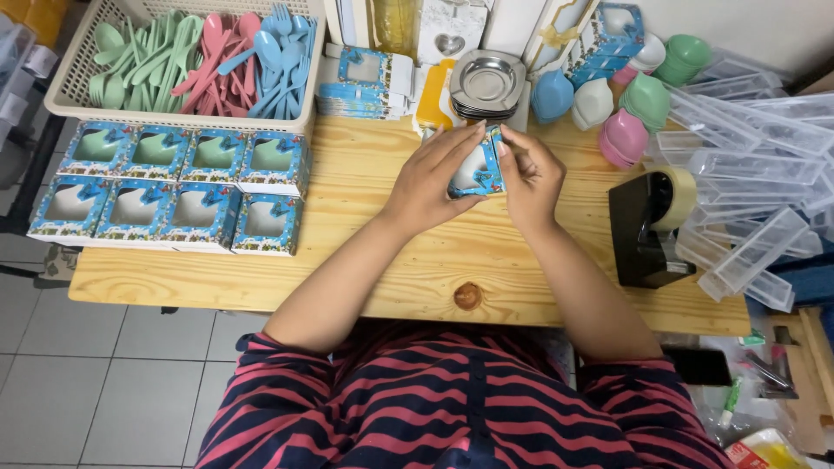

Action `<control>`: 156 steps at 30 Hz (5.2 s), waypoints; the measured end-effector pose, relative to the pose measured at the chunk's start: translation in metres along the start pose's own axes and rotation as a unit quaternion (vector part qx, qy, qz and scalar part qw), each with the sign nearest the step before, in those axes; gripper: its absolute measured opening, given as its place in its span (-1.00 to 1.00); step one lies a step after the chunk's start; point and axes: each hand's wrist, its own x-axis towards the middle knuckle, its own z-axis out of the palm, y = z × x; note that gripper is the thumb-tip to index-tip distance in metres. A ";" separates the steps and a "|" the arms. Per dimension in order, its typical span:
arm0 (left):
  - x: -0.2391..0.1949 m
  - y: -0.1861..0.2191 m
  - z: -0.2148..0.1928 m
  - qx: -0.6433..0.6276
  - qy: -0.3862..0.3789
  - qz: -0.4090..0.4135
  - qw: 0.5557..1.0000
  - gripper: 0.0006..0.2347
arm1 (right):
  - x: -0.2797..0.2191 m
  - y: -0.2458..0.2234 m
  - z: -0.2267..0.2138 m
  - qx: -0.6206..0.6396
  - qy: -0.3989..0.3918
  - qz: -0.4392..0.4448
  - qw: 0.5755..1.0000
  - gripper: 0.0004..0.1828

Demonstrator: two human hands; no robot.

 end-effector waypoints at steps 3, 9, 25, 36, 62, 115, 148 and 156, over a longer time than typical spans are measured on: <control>0.001 0.003 -0.001 -0.011 0.003 0.002 1.000 -0.24 | 0.000 0.000 0.000 0.005 0.001 0.003 1.000 -0.73; -0.001 0.001 0.001 -0.005 0.009 -0.002 1.000 -0.23 | 0.000 0.001 -0.001 0.013 -0.004 -0.003 1.000 -0.74; -0.002 -0.002 0.000 0.010 0.007 0.004 1.000 -0.23 | 0.006 -0.011 -0.003 -0.016 -0.032 -0.034 0.999 -0.73; -0.001 -0.001 -0.007 -0.024 0.028 -0.026 0.999 -0.24 | 0.018 -0.009 -0.024 -0.042 -0.189 -0.060 0.979 -0.47; -0.007 -0.016 -0.007 0.039 0.009 0.006 0.999 -0.24 | 0.007 -0.037 0.000 -0.231 -0.265 -0.100 0.931 -0.33; -0.181 0.041 -0.142 0.411 0.073 -0.239 0.877 -0.72 | -0.005 -0.007 0.005 -0.019 -0.078 -0.018 0.997 -0.46; -0.171 0.050 -0.142 0.315 0.149 -0.346 0.871 -0.34 | 0.005 0.019 -0.013 -0.379 -0.219 -0.121 0.891 -0.93; -0.178 0.045 -0.143 0.345 0.200 -0.250 0.882 -0.36 | 0.049 -0.002 -0.109 -0.489 -0.003 -0.056 0.870 -0.76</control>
